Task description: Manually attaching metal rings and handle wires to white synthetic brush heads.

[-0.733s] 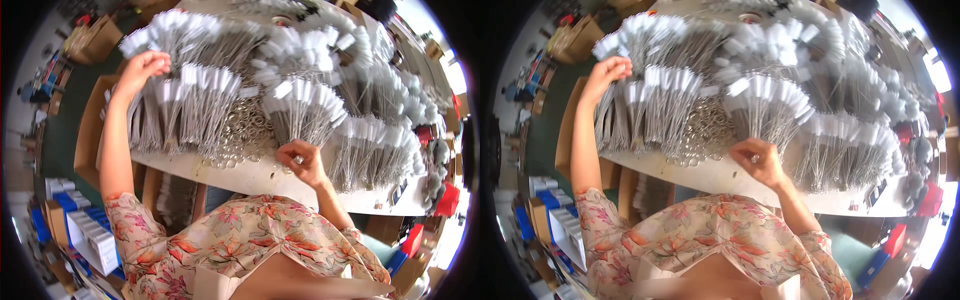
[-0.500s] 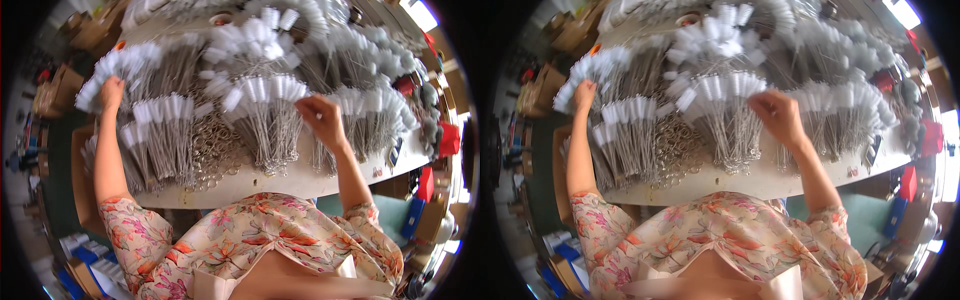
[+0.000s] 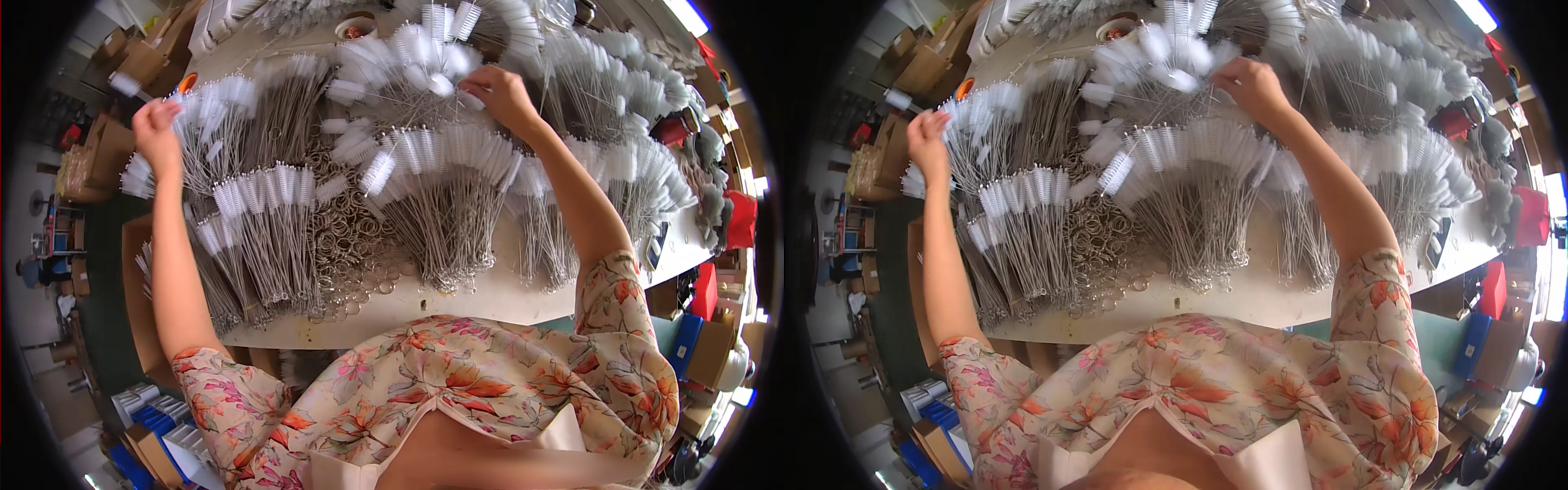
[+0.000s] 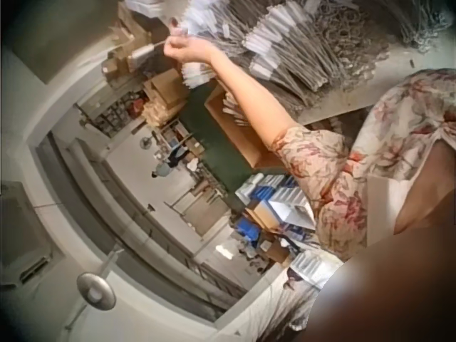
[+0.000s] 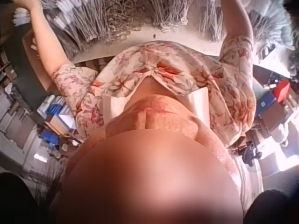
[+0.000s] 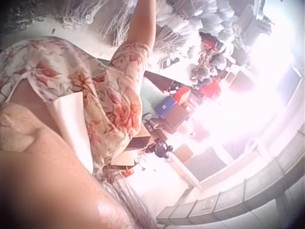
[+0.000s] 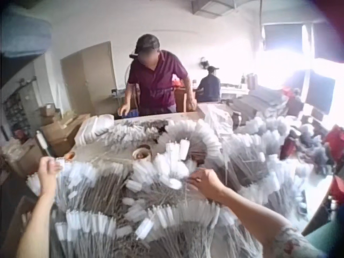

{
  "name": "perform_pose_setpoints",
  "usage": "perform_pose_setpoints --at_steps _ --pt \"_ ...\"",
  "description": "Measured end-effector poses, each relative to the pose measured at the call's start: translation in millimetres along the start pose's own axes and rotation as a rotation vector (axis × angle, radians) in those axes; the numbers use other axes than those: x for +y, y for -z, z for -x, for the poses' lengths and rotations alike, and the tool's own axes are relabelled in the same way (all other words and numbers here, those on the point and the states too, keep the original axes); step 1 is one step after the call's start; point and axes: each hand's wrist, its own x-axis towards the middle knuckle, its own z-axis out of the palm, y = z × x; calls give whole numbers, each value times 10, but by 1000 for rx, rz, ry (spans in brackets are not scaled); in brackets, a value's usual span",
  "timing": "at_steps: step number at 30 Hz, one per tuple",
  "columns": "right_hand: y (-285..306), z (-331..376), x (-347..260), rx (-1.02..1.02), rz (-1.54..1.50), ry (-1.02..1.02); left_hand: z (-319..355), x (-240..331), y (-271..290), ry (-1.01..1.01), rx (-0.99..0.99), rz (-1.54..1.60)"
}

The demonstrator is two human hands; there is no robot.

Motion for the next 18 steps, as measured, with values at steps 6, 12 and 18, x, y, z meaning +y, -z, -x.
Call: perform_pose_setpoints --at_steps 6,12,18 --pt "789 -255 -351 226 -703 -194 468 56 -692 183 -740 -518" --pt "1365 -24 519 31 297 -320 682 -119 -844 114 -883 -600" --pt "1077 178 518 -273 423 -617 650 132 -743 195 -633 -709"
